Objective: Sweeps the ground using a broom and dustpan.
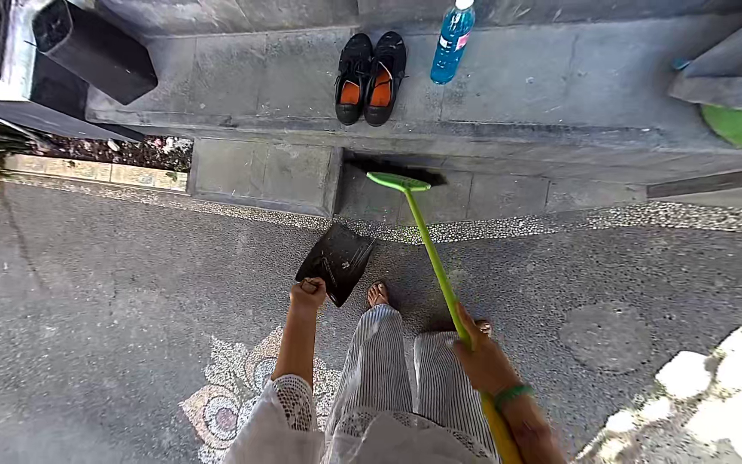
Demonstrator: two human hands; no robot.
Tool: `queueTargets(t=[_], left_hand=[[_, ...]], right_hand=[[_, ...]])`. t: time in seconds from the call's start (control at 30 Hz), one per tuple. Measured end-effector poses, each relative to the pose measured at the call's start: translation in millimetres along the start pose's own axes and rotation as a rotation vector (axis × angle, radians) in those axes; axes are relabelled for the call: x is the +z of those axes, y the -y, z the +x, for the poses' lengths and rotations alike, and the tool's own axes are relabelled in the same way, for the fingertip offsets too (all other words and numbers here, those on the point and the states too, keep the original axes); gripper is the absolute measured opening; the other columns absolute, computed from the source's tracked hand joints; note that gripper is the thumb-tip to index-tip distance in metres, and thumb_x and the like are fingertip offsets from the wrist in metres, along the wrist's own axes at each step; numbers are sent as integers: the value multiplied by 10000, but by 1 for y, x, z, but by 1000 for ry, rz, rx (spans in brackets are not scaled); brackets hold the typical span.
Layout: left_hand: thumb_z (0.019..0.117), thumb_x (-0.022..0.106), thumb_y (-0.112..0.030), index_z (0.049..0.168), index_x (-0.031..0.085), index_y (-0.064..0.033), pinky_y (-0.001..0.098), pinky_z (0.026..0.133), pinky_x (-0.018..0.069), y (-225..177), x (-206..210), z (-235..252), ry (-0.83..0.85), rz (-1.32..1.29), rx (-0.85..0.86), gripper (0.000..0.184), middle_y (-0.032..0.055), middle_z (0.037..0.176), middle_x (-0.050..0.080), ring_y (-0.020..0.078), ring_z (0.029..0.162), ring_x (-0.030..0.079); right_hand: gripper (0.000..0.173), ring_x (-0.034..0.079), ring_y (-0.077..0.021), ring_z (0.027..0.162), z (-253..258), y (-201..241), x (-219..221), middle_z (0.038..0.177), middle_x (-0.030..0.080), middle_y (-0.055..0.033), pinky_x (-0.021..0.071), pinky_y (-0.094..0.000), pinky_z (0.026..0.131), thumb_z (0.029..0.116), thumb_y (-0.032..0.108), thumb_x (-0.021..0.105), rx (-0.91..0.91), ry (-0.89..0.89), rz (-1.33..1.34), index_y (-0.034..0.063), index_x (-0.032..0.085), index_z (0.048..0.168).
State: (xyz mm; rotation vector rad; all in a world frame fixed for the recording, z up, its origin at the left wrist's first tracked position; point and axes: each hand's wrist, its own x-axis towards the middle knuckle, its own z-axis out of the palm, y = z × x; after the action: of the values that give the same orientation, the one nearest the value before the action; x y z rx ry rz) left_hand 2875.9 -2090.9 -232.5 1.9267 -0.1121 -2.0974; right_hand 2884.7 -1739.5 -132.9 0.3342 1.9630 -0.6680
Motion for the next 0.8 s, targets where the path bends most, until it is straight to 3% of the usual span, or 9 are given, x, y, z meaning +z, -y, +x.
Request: queueTargets(t=[0.07, 0.2, 0.27, 0.37, 0.4, 0.57, 0.67, 0.73, 0.8], left_hand=[[1068, 273, -284, 833, 446, -112, 216, 440, 465, 2, 11, 9, 12, -8, 20, 339, 22, 573, 477, 106, 446, 496], [1065, 277, -297, 882, 442, -115, 209, 440, 456, -1, 33, 6, 12, -32, 44, 306, 22, 602, 468, 101, 453, 483], [1064, 286, -295, 885, 447, -115, 209, 443, 461, -5, 44, 3, 6, -42, 39, 301, 24, 603, 472, 102, 456, 488], [1062, 296, -279, 877, 445, -111, 218, 445, 462, -7, 47, 10, -5, -23, 30, 291, 30, 598, 472, 108, 454, 488], [1065, 293, -287, 879, 442, -109, 219, 446, 464, -5, 49, 13, -11, -8, 27, 297, 29, 597, 471, 108, 453, 490], [1069, 288, -311, 825, 434, -127, 228, 430, 445, 4, 56, 20, -22, 9, 27, 339, 14, 555, 435, 108, 424, 455], [1072, 292, -316, 808, 432, -134, 231, 433, 444, 3, 57, 21, -18, 29, 20, 350, 10, 551, 437, 108, 426, 457], [1068, 292, -297, 823, 432, -125, 223, 432, 448, 1, 58, 22, -23, 19, 10, 330, 15, 556, 437, 109, 427, 460], [1068, 299, -288, 841, 432, -121, 221, 437, 450, -1, 57, 24, -26, 18, -1, 312, 19, 571, 442, 109, 436, 464]], right_hand=[[787, 695, -421, 936, 51, 26, 13, 1163, 679, -288, 542, -572, 867, 1028, 137, 543, 0, 20, -92, 216, 101, 1673], [816, 664, -439, 1122, 81, 35, 37, 1237, 659, -293, 511, -560, 986, 1028, 158, 548, 0, 184, -298, 216, 53, 1674], [812, 672, -451, 1070, 42, 22, 21, 1210, 667, -299, 513, -594, 960, 1007, 132, 564, -23, 179, -261, 219, 109, 1674], [780, 654, -340, 662, -22, 9, -8, 936, 679, -247, 555, -522, 649, 1008, 131, 547, -20, 118, -151, 242, 149, 1670], [781, 641, -326, 627, -27, 11, -10, 914, 676, -240, 547, -510, 623, 1012, 136, 539, -10, 89, -137, 251, 136, 1671], [807, 675, -448, 1049, 66, 55, 23, 1210, 660, -300, 520, -590, 933, 1023, 140, 550, 11, 78, -210, 207, 78, 1674], [817, 657, -450, 1132, 74, 53, 41, 1242, 656, -298, 503, -573, 993, 1019, 149, 553, 21, 186, -307, 196, 67, 1674], [807, 667, -453, 1077, 35, 37, 24, 1239, 656, -302, 511, -594, 962, 1009, 136, 565, 11, 189, -250, 206, 113, 1673], [796, 672, -359, 751, -9, 22, -4, 1048, 675, -264, 561, -542, 704, 1002, 128, 573, 24, 175, -163, 243, 156, 1670]])
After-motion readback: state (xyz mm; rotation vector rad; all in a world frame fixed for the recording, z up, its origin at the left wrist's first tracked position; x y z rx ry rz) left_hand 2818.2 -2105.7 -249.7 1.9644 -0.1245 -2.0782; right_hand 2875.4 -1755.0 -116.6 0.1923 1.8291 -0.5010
